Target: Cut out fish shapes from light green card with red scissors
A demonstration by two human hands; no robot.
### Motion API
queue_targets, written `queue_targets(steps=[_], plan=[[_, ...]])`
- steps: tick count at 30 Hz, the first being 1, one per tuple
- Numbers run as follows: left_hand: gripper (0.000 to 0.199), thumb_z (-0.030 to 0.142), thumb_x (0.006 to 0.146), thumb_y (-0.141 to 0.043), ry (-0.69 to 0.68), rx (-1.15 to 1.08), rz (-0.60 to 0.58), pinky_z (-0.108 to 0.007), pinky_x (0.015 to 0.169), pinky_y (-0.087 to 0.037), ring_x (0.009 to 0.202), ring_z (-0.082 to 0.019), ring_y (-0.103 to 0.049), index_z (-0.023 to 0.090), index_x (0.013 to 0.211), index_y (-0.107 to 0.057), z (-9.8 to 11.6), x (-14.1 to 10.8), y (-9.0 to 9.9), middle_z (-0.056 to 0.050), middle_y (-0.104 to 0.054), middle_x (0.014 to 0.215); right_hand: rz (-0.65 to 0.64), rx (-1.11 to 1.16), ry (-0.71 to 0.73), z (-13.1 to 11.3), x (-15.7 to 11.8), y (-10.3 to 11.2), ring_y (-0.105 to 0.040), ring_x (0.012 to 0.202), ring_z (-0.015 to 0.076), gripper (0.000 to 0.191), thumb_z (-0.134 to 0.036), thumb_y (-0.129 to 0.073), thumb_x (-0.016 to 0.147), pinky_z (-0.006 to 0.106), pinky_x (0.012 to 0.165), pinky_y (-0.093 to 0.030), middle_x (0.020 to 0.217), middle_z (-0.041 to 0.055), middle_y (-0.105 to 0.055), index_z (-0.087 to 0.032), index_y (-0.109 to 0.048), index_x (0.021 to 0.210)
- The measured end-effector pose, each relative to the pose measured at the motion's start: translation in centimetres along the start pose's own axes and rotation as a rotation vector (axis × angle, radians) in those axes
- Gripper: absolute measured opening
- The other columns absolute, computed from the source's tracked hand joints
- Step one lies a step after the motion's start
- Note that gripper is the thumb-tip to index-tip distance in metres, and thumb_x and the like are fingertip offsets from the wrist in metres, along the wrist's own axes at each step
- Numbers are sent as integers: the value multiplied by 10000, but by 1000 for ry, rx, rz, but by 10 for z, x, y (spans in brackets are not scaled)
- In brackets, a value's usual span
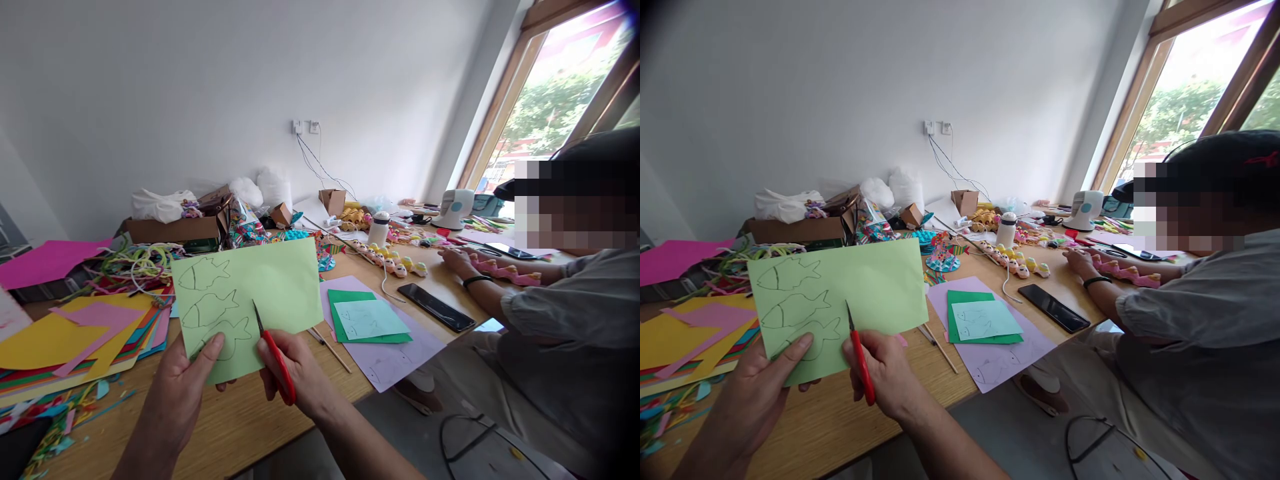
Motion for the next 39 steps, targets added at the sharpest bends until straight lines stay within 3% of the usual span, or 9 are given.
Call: queue_targets(steps=[3,8,15,21,27,39], plan=[[314,407,585,-773,107,-45,-68,-221,325,-419,460,-139,-507,201,765,-617,-9,0,-2,30,-595,611,-5,-40,4,-5,-1,1,-424,388,59,520,-647,-461,814,161,370,-297,459,-35,-484,-165,-473,620],[349,421,557,-781,159,-43,-50,-232,327,-423,439,-142,-512,195,765,-615,-14,-1,1,26,-611,616,-9,-1,11,-3,0,0,-435,391,69,545,-687,-458,792,163,361,-289,462,-35,-479,-164,-488,644],[319,401,585,-777,171,-51,-66,-224,330,-422,444,-136,-508,202,764,-603,-19,-2,1,37,-593,618,35,89,9,8,1,-2,-378,333,56,546,-697,-500,759,159,327,-272,409,-57,-427,-175,-454,604],[290,315,556,-795,198,-66,-85,-223,331,-417,432,-136,-507,200,743,-605,-22,-4,0,40,-587,587,1,53,20,1,1,-4,-420,374,66,548,-700,-490,760,159,345,-292,456,-45,-452,-166,-480,637],[276,373,575,-785,246,-81,-80,-218,339,-411,441,-134,-507,200,711,-619,-26,-5,2,35,-604,577,-18,44,9,2,2,-3,-460,415,78,556,-716,-476,761,168,378,-321,495,-33,-480,-170,-469,651],[298,360,599,-787,305,-79,-70,-223,367,-399,470,-150,-529,201,829,-686,-28,-14,1,-3,-709,676,30,11,-6,5,1,1,-452,386,74,545,-696,-497,769,163,356,-315,448,-44,-466,-178,-448,608]])
Point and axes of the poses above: each hand's wrist, its own x-axis towards the middle knuckle, its own y-axis out of the back of the hand, z = x × y, the point moved 7 cm from there along x, towards the middle knuckle
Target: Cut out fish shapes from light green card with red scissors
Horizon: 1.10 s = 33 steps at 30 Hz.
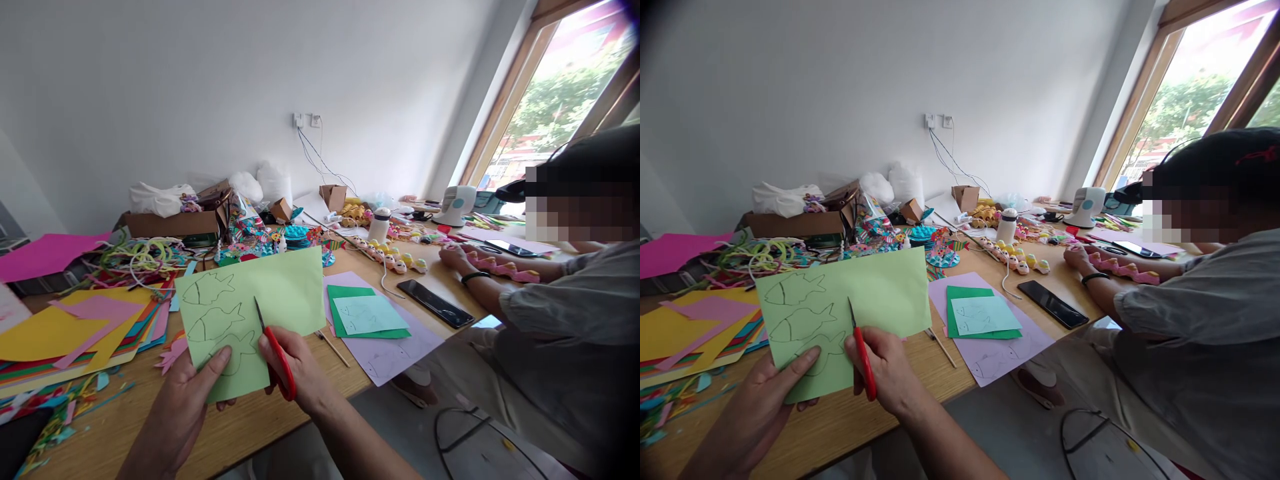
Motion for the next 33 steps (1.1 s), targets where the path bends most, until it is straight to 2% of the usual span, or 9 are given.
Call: queue_targets(steps=[4,6,8,10,13,18,24,30,33], plan=[[258,361,591,-797,26,-26,-11,-208,348,-390,465,-147,-532,224,776,-681,-1,-3,-2,21,-679,602,18,23,-8,3,0,1,-392,337,53,509,-631,-554,777,150,317,-253,402,-60,-435,-180,-428,577],[275,376,595,-795,33,-13,-25,-219,352,-406,493,-164,-572,232,808,-695,-3,-2,-2,14,-707,642,22,39,-7,4,0,1,-387,332,49,501,-610,-560,784,146,316,-257,394,-65,-423,-179,-427,567],[351,395,611,-785,33,-17,-35,-245,441,-487,621,-209,-654,240,916,-710,-4,1,0,-8,-751,759,25,45,-7,5,1,0,-395,334,50,493,-599,-558,788,144,314,-268,395,-70,-408,-179,-427,565],[479,418,612,-783,42,-42,-35,-284,608,-558,823,-262,-692,236,1047,-692,-4,4,3,-33,-767,895,29,47,-12,6,1,0,-404,334,52,484,-590,-561,786,143,310,-274,404,-77,-388,-180,-425,568],[640,437,588,-798,45,-72,-14,-324,753,-573,970,-292,-674,218,1167,-636,3,9,6,-55,-755,1009,28,40,-28,9,2,-2,-403,329,52,474,-581,-568,782,144,309,-272,406,-82,-379,-183,-418,573],[646,376,547,-825,32,-106,11,-336,708,-593,926,-303,-692,193,1139,-644,12,12,2,-66,-762,974,34,41,-48,13,2,-2,-411,331,58,474,-593,-569,772,149,311,-285,409,-81,-381,-185,-423,582],[594,330,587,-795,-13,-65,93,-333,825,-560,946,-275,-689,188,1143,-643,4,14,4,-64,-758,982,11,4,-44,16,2,0,-465,383,70,454,-577,-556,794,158,343,-341,456,-62,-445,-176,-450,610],[448,193,677,-717,123,-39,64,-301,584,-591,718,-247,-723,201,1119,-647,3,11,4,-57,-772,875,-24,-52,-37,10,0,-2,-434,396,65,492,-618,-504,808,165,363,-323,464,-43,-480,-176,-449,599],[399,153,718,-668,150,-35,57,-286,542,-584,660,-227,-720,204,1114,-646,7,9,3,-52,-773,855,-48,-42,-49,8,-1,-3,-425,390,65,507,-639,-483,808,168,364,-297,452,-44,-477,-181,-437,596]])
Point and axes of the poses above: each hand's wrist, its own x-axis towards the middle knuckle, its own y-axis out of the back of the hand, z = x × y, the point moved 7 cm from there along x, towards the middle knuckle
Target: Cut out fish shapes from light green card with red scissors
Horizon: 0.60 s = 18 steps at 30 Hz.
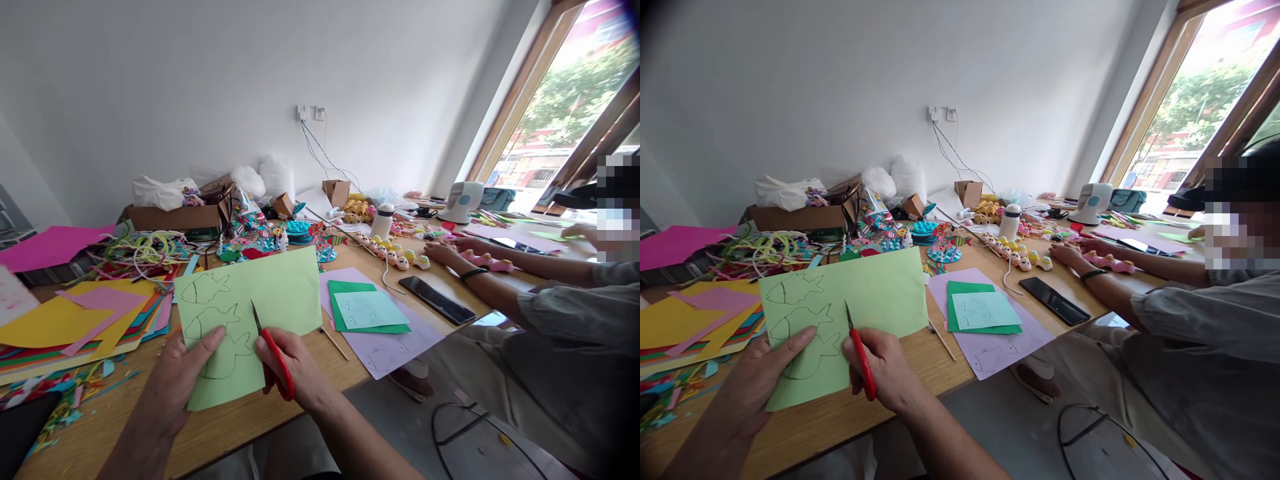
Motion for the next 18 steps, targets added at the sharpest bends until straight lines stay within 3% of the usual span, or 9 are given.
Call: queue_targets(steps=[7,13,18], plan=[[419,126,728,-653,62,5,-39,-300,550,-589,642,-229,-722,196,1141,-635,-5,2,0,-49,-777,824,-61,42,-4,3,3,-1,-425,404,63,527,-660,-463,812,180,416,-313,457,-34,-500,-177,-449,602],[432,189,687,-714,89,-23,-122,-319,574,-588,695,-267,-729,186,1115,-658,-10,4,-2,-68,-778,823,-35,53,-6,2,8,-1,-432,407,67,532,-669,-466,805,179,410,-303,456,-37,-494,-174,-459,611],[421,171,671,-717,98,-16,-124,-319,553,-584,670,-268,-727,202,1088,-672,-8,2,-3,-67,-777,821,-21,67,20,0,8,-3,-447,409,72,548,-693,-460,793,179,390,-295,466,-38,-486,-173,-462,620]])
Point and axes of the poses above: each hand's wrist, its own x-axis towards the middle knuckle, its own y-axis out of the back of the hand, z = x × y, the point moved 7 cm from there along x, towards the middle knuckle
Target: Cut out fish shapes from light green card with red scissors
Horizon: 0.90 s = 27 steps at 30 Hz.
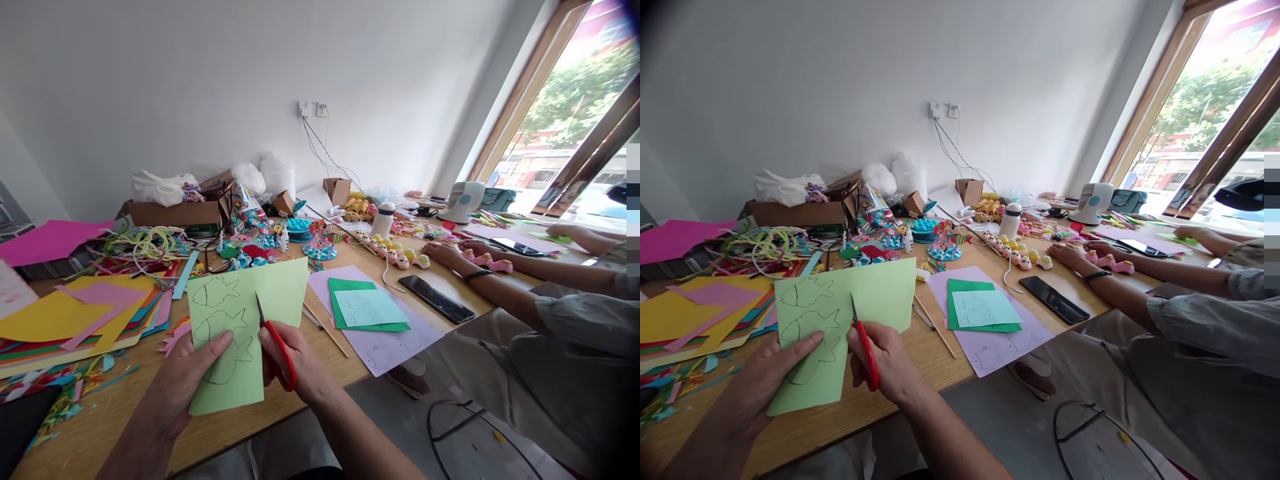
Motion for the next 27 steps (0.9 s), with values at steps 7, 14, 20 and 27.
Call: queue_targets(steps=[7,14,20,27], plan=[[394,169,644,-726,3,-15,12,-311,522,-575,657,-274,-723,186,1036,-692,-3,0,0,-81,-775,794,24,48,-1,2,-1,0,-410,369,65,531,-674,-492,782,176,372,-264,407,-56,-434,-187,-422,584],[462,241,621,-754,6,25,19,-306,535,-569,694,-282,-724,172,1070,-673,-8,1,3,-86,-774,801,11,87,-48,10,0,1,-390,343,66,531,-701,-530,738,184,359,-251,402,-70,-434,-193,-429,619],[420,247,599,-772,-18,41,24,-301,504,-555,680,-291,-724,196,1009,-695,-11,-2,0,-74,-770,763,-81,99,41,7,-2,1,-433,408,74,556,-700,-436,808,200,434,-311,475,-28,-507,-172,-493,644],[377,254,561,-794,12,12,60,-307,458,-545,647,-302,-722,218,926,-709,-18,-7,-3,-65,-769,726,-35,92,58,9,-2,4,-461,415,86,543,-693,-465,800,188,409,-324,461,-34,-491,-168,-517,670]])
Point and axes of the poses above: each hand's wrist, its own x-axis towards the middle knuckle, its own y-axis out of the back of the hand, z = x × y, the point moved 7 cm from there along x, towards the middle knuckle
